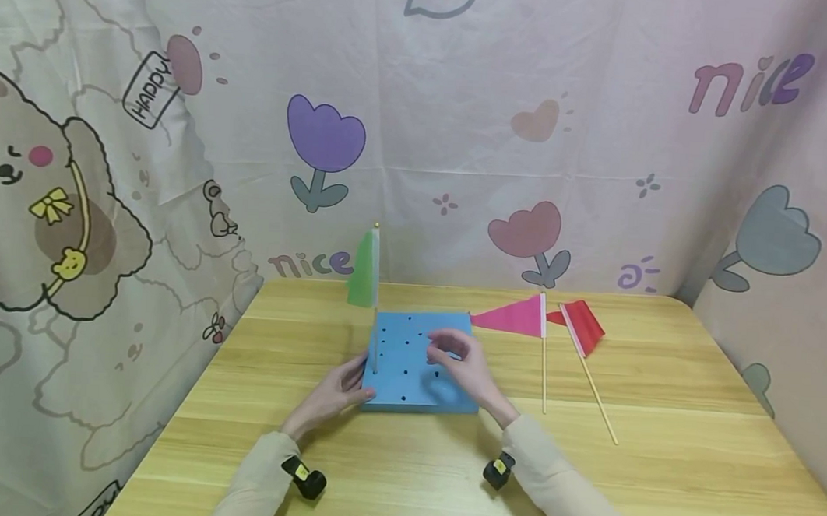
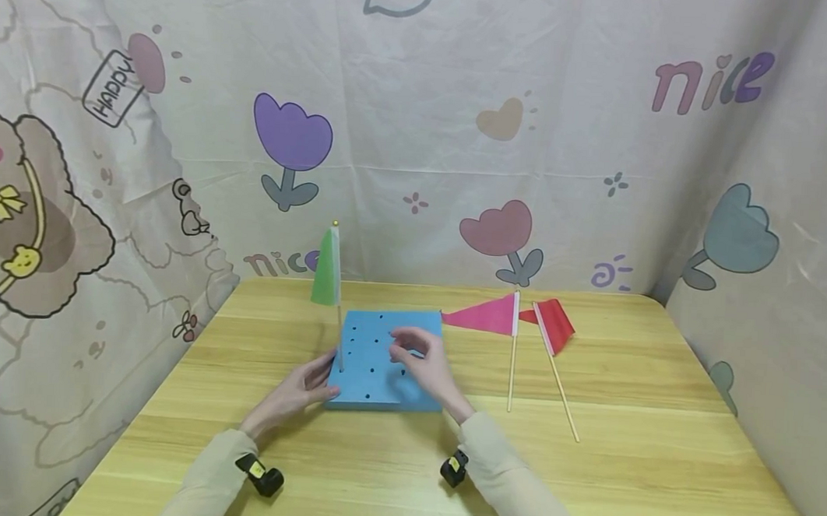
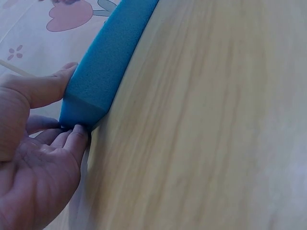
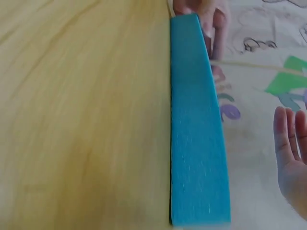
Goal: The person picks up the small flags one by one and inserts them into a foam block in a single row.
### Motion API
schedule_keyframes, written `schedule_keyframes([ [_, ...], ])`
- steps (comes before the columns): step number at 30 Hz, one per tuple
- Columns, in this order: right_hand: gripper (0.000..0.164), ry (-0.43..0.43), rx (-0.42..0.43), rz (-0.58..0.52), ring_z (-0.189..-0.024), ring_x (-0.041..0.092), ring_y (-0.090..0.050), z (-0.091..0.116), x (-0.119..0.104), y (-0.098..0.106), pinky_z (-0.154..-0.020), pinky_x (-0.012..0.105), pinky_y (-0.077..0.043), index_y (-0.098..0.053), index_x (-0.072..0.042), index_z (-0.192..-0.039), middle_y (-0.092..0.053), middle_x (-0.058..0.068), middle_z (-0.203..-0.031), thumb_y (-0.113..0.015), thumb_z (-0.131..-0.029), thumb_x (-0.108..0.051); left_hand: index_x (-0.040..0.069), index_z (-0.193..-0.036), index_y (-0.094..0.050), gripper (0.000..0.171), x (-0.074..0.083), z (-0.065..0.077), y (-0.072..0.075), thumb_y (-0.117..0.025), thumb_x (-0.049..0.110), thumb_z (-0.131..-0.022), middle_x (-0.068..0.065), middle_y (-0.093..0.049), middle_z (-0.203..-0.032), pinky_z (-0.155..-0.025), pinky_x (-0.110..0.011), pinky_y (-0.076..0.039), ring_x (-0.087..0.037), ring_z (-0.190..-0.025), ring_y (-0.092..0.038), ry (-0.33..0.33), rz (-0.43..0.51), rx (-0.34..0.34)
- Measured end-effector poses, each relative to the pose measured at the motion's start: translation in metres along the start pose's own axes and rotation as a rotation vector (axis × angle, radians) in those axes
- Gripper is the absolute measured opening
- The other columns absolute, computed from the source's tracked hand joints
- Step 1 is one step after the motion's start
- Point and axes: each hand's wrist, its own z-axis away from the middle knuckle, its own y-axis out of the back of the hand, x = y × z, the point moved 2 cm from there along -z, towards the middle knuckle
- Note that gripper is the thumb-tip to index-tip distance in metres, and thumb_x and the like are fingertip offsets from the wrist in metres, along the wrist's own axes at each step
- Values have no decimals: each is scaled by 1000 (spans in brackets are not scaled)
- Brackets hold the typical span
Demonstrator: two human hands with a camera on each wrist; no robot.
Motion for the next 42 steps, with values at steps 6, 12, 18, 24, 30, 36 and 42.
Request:
schedule_keyframes([
  [6,33,-47,73,1,-80,6,-70,13,-6,28,-79,27,-63,-57,14,-120,-65,32,-100,-63,-92,-2,-1,-155,-7,88,0,0,1,-66,18,-92,-21,-5,-163,-120,-38,-23,-36,-149,-16,-12,-8,-3],
  [12,38,-148,207,75,-85,9,-70,30,-4,65,-79,21,-62,-55,12,-123,-69,9,-96,-66,-90,-1,-1,-155,-7,88,0,0,1,-66,20,-93,-22,-5,-163,-121,-40,-23,-37,-149,-16,-24,-39,-10],
  [18,41,-272,330,165,-86,2,-65,49,0,104,-79,14,-58,-55,8,-126,-65,-14,-91,-68,-87,2,-1,-155,-8,87,-1,-1,0,-66,20,-93,-21,-4,-163,-120,-38,-23,-36,-149,-15,-29,-30,-13],
  [24,49,-358,359,219,-87,0,-63,66,3,136,-77,12,-56,-51,9,-130,-64,-15,-93,-70,-87,-1,0,-155,-8,87,-1,-1,0,-66,19,-93,-20,-4,-163,-120,-36,-24,-36,-149,-15,-29,-14,-13],
  [30,57,-437,312,271,-85,2,-62,75,11,157,-73,15,-57,-47,10,-134,-63,12,-105,-71,-83,2,1,-155,-8,86,-2,0,1,-65,19,-94,-20,-4,-163,-120,-36,-24,-35,-149,-15,-31,-1,-10],
  [36,64,-507,239,319,-85,4,-60,75,17,163,-74,15,-56,-43,9,-138,-58,28,-116,-72,-81,2,0,-155,-7,86,-2,0,1,-65,18,-94,-20,-3,-163,-120,-36,-24,-35,-150,-14,-32,10,-10],
  [42,65,-516,189,438,-85,10,-58,75,17,164,-69,16,-53,-45,9,-135,-59,30,-113,-76,-78,0,0,-155,-7,86,-2,0,1,-65,18,-94,-20,-3,-163,-119,-35,-24,-35,-150,-13,-37,19,-15],
])
